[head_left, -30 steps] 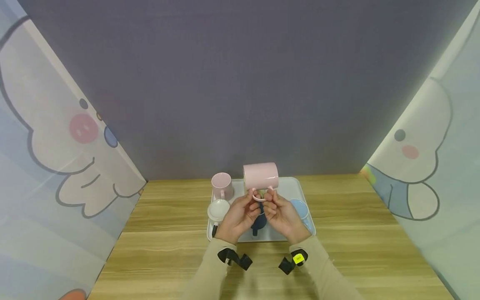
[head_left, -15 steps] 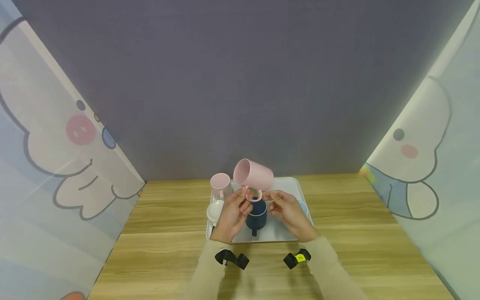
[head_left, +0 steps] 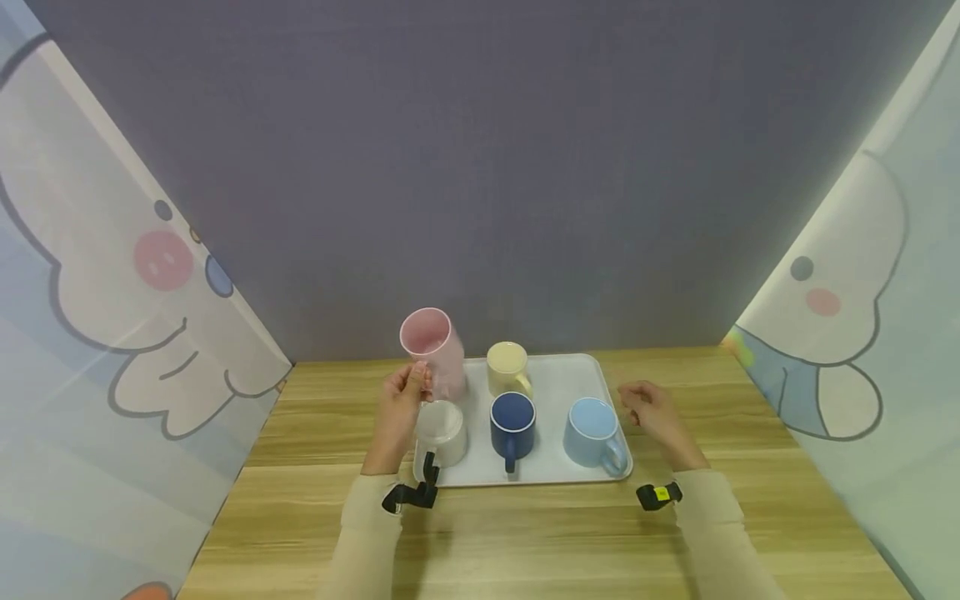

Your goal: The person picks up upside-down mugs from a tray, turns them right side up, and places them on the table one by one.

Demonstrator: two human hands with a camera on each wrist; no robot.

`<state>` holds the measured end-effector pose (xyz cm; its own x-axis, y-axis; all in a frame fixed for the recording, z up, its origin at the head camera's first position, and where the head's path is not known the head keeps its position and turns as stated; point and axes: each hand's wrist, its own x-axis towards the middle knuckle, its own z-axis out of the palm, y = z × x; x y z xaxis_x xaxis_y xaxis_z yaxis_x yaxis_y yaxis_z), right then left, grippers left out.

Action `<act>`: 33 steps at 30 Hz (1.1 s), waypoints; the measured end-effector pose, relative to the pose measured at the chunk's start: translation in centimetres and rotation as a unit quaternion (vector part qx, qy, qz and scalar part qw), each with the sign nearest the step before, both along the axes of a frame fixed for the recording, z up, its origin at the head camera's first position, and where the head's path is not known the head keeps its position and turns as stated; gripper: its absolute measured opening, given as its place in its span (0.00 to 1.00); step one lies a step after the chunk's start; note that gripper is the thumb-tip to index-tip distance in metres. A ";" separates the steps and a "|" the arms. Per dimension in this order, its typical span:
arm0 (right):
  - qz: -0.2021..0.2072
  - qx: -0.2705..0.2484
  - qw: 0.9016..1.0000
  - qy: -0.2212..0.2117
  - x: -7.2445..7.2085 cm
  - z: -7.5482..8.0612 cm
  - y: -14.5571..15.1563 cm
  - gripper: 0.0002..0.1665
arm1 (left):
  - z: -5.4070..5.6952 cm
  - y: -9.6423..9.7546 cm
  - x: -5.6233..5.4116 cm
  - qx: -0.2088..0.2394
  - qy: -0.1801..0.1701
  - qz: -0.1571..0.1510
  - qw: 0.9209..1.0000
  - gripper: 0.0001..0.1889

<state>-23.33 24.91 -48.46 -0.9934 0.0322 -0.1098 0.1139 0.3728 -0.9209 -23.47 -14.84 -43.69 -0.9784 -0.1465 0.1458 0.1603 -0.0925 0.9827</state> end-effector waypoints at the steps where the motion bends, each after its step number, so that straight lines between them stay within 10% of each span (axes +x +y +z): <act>1: 0.003 0.021 1.000 -0.006 -0.1 -0.8 0.5 0.23 | -0.1 -0.6 -0.2 -0.011 0.000 0.014 1.000 0.14; 7: 0.030 0.100 0.993 -0.056 -0.5 -4.9 1.8 0.22 | -1.2 -3.4 -1.3 -0.048 -0.011 0.086 0.995 0.17; 14: 0.029 0.141 0.987 -0.069 -0.6 -5.8 1.3 0.17 | -3.4 -5.4 -2.4 -0.060 -0.041 0.129 0.989 0.19; 33: 0.026 0.183 0.980 -0.070 -0.2 -5.9 1.4 0.17 | -9.9 -7.2 -5.4 -0.094 -0.097 0.120 0.984 0.20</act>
<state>-23.49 26.27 -54.34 -0.9707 0.0453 -0.2362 0.2025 0.6839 -0.7009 -28.92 -22.04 -53.61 -0.9309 -0.3651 0.0071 -0.0362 0.1116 0.9931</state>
